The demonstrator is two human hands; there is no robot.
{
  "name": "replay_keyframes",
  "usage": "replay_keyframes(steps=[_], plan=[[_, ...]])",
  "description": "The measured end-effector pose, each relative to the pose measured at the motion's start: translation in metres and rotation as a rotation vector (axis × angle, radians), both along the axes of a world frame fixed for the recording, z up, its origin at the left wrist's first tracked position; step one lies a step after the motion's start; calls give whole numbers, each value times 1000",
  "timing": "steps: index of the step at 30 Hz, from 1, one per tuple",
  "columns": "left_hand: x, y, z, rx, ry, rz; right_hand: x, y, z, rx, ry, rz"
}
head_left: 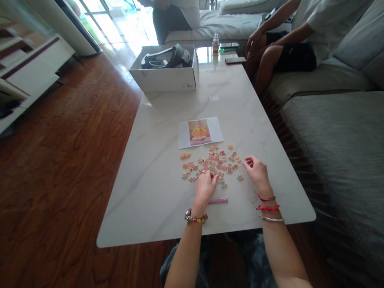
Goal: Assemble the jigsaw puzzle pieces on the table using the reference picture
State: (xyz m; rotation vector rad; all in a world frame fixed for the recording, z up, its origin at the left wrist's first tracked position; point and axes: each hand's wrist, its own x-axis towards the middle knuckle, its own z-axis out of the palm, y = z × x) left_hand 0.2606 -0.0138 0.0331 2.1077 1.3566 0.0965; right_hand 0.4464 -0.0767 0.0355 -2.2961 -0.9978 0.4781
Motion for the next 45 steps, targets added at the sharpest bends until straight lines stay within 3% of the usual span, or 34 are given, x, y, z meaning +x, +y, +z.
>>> replay_keyframes(steps=[2,6,10,18,23,29,35,41,45], plan=[[0,2,2,19,-29,49,7,-4,-4,-34,-54,68],[-1,6,7,95,-101,115,11,-10,-6,-65,38,312],[0,5,11,143,-71,106,9,-8,-4,-171,48,474],[-1,-7,11,115,35,-194,2,-2,-5,-225,-58,390],[-7,-3,10,59,-15,-243,7,-2,-8,-211,-127,276],[-19,10,11,25,-140,-192,4,0,-9,-110,-154,202],[-34,26,6,235,-191,94,-27,16,2,72,-140,314],[-35,37,1,301,-133,143,-66,37,6,-26,-253,522],[-29,34,-4,281,-131,132,-77,41,1,-102,-297,565]])
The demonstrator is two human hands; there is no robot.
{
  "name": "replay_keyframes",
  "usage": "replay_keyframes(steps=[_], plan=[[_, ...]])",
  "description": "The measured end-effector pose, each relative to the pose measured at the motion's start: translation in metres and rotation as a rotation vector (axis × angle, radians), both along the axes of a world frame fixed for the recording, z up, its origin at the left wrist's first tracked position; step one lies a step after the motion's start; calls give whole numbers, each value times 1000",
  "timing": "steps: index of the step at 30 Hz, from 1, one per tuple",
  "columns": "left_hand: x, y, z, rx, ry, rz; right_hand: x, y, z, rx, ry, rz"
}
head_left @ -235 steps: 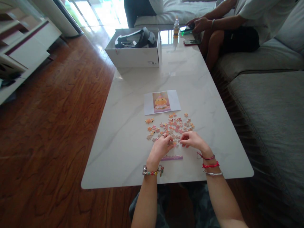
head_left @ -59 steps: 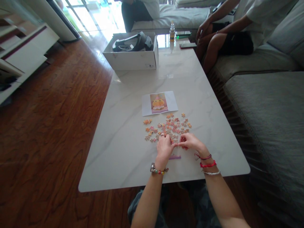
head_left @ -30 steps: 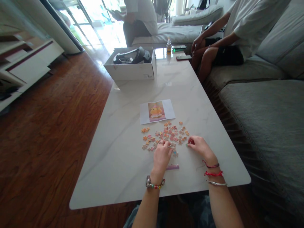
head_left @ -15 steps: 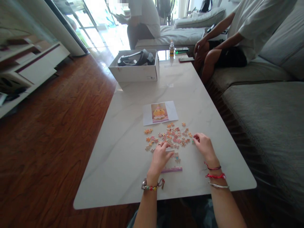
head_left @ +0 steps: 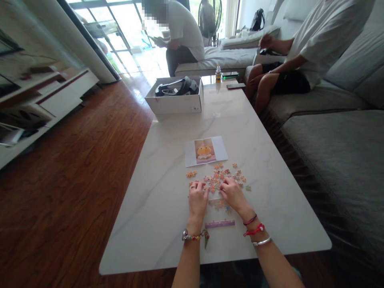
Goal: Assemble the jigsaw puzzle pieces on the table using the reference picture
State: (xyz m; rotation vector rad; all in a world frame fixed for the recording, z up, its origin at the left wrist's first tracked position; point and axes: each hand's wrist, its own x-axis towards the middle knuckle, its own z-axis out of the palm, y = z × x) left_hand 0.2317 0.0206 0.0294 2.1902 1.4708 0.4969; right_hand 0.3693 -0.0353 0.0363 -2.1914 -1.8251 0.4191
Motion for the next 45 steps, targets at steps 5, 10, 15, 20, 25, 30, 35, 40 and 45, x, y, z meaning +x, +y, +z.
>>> replay_keyframes(steps=[5,10,15,20,25,30,35,40,45], plan=[[-3,-4,2,-12,-18,0,-2,-2,-3,20,18,-46],[-19,-10,10,-29,13,-18,-8,-4,-2,32,42,-16],[-28,-17,16,-76,70,-8,-12,-4,3,69,74,-12],[-28,-12,30,-57,-9,-57,1,-9,15,169,167,-60],[-24,-3,47,-14,-76,-65,17,-11,28,295,205,-77],[-18,1,61,17,-99,-68,26,-8,40,345,194,-60],[-13,8,67,60,-122,-74,32,-2,49,369,162,-59],[-11,15,68,88,-139,-80,36,1,52,395,143,-59],[-9,16,69,98,-150,-72,38,1,53,408,120,-63]])
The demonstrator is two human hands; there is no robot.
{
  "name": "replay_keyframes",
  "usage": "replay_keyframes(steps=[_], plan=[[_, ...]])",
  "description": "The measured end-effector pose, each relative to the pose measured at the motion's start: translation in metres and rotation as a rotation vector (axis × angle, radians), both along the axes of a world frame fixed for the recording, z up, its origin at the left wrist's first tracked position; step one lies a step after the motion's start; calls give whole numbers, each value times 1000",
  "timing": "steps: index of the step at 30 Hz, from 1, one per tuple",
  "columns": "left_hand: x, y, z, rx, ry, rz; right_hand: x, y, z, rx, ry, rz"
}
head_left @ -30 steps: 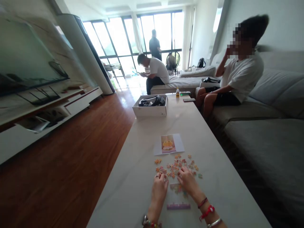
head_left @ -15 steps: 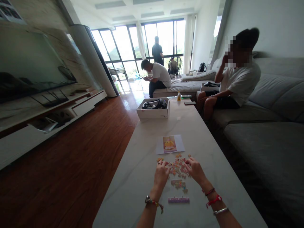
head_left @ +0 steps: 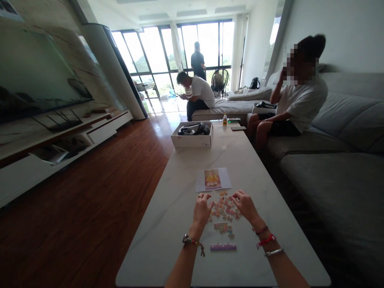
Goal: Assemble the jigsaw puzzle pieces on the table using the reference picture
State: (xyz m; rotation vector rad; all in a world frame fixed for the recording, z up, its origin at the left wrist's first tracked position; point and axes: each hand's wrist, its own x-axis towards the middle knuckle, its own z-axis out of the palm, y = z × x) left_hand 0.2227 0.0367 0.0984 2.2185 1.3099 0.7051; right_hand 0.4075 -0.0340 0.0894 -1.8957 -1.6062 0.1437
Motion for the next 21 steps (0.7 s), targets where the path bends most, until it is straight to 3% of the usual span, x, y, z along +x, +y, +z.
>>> replay_keyframes(steps=[14,21], plan=[[-1,4,1,43,23,5,11,2,6,-19,-1,-23],[-13,-1,0,24,60,12,30,-18,3,-35,-1,-71]])
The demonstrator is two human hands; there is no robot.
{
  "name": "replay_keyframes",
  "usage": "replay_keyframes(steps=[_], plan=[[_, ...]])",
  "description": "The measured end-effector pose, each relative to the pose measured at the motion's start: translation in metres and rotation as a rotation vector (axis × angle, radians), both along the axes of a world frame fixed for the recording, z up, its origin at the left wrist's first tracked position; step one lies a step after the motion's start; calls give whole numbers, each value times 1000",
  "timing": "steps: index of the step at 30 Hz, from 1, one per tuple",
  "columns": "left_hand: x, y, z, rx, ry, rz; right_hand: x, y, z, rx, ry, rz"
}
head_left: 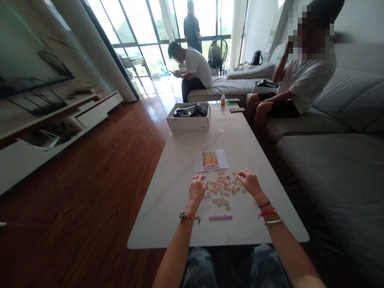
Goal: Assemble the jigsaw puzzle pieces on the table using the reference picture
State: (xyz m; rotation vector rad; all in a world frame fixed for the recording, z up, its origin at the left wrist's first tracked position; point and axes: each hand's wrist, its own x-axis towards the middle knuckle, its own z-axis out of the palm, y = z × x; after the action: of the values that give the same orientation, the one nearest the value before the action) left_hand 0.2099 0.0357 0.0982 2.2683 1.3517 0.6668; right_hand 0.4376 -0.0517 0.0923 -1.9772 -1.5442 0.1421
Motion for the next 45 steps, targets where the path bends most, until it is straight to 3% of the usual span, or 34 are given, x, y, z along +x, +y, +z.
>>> replay_keyframes(steps=[14,22,28,32,35,39,45], plan=[[-24,-35,-38,-75,102,-16,7,-45,-38,-101,62,-35],[-21,-32,-42,-87,83,-24,23,-50,-49,-184,29,-60],[-18,-31,-42,-93,97,-21,18,-40,-65,-307,-27,-25],[-19,-30,-44,-126,112,-12,12,-34,-70,-308,-16,-28],[-15,-32,-45,-151,93,-20,2,-29,-64,-253,32,24],[3,-38,-40,-140,28,-81,-24,-15,-35,-135,104,177],[35,-32,-10,-68,-39,-144,-46,14,7,-26,33,264]])
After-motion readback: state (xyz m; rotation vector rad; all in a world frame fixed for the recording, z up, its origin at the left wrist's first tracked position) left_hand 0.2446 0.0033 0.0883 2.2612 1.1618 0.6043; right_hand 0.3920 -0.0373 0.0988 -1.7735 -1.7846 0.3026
